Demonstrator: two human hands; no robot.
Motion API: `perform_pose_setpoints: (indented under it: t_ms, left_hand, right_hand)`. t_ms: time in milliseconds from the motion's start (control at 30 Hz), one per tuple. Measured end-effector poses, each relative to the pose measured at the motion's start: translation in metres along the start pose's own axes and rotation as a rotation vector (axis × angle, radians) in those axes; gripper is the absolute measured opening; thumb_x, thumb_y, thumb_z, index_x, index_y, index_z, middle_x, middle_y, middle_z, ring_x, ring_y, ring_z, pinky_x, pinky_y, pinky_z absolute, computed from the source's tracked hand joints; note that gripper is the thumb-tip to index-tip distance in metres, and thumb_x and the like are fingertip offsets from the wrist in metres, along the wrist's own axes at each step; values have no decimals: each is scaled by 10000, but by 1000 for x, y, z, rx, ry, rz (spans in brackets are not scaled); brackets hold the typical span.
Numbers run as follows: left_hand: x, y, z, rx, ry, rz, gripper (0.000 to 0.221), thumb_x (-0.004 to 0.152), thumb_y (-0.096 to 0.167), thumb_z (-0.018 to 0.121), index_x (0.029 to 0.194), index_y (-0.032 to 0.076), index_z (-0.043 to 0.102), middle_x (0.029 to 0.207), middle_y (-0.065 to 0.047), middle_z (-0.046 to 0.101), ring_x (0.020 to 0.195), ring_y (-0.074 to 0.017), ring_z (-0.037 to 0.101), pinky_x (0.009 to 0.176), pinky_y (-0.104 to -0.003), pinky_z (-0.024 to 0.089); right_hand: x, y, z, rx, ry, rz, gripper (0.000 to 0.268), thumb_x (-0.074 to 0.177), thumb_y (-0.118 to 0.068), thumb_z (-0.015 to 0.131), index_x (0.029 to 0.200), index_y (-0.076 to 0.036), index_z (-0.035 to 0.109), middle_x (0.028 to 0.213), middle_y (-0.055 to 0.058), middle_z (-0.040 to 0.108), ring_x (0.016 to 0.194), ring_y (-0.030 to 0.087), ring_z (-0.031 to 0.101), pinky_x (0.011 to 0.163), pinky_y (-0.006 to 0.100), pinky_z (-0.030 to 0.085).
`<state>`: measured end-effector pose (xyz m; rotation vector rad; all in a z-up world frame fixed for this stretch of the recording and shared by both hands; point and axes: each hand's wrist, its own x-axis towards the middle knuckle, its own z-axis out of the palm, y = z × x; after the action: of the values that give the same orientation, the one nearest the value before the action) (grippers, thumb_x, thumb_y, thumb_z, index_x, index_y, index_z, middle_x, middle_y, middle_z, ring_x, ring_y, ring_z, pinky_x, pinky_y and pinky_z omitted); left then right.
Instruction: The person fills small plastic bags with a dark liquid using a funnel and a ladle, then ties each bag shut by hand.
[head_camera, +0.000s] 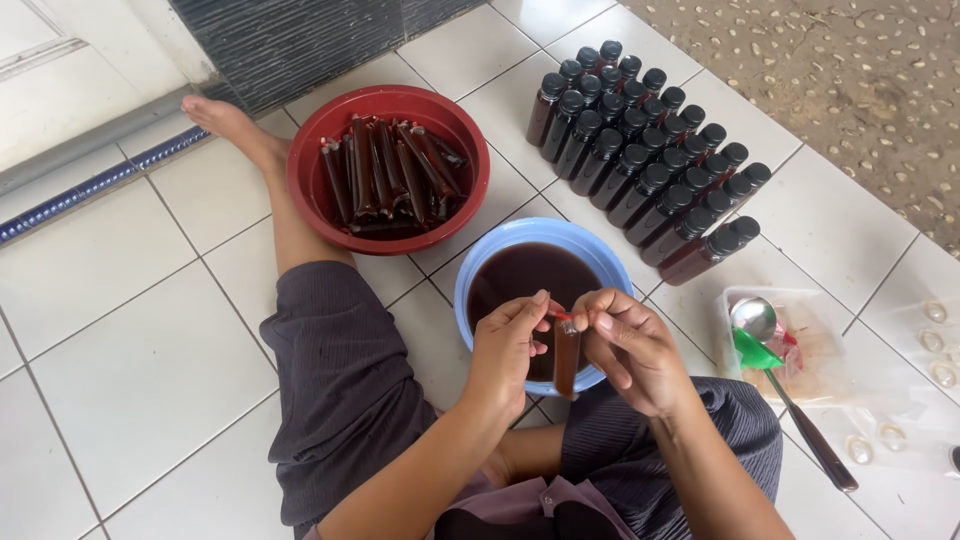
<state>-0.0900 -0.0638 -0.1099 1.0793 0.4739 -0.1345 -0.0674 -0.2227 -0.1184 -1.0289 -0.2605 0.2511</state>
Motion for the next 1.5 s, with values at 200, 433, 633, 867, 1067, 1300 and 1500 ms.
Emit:
perform_pose_setpoints:
  t_ms: [200,433,633,867,1067,1300,1500]
  left_hand:
    - [-9,13,-3,314,14,323,285,1013,258,682,827,69,787,780,-34,569,734,-117,574,615,-236,524]
    - [-12,20,-1,422,32,618,293,1017,233,670,793,60,747,733,-35,543,628,-157,611,562,-254,543]
    - [-15,4,-2,511,51,721,316,1030,258,645,775,90,725,737,-21,581,582,-166,648,535,-264,529]
    - [-9,-8,-17,957,97,1158,247,1027,265,637,827,139,711,727,31,550,601,-166,608,580,-282,512]
    - [-3,-24,-23,1197,41,1429,152,991,215,646,863,148,689,737,32,533,648,-165,587,679,-300,526]
    - [-12,-23,-25,1210,34,1322,204,1020,224,618,834,144,637,743,33,508,622,-173,575,625,-300,518]
    - [-29,-8,-25,845,-88,642,203,1030,277,554,939,125,654,928,6,644,713,-140,618,637,-305,502]
  right_hand:
    - [10,-54,39,-636,-308,-53,157,947,-120,669,918,29,709,762,88,616,572,68,452,537,244,352]
    - [3,-57,47,-1526,-468,-652,278,917,-280,750,699,-129,672,747,7,629,618,198,529,643,343,388]
    - [-22,17,5,-141,161,-29,416,1065,-220,579,671,-137,479,742,40,522,683,136,418,704,294,365]
    - [-35,20,-12,208,272,256,302,1043,-158,535,1170,61,698,853,70,701,578,50,425,743,271,437]
    - [-24,-23,22,-542,166,114,179,887,14,692,1014,101,783,639,150,698,328,65,389,386,215,367]
    - [-23,-21,26,-1092,97,-54,95,759,-20,817,853,-24,807,600,57,723,415,102,446,414,232,418]
    - [-28,-10,36,-1284,2,-330,92,870,14,721,903,-70,710,746,14,611,634,118,540,584,240,468]
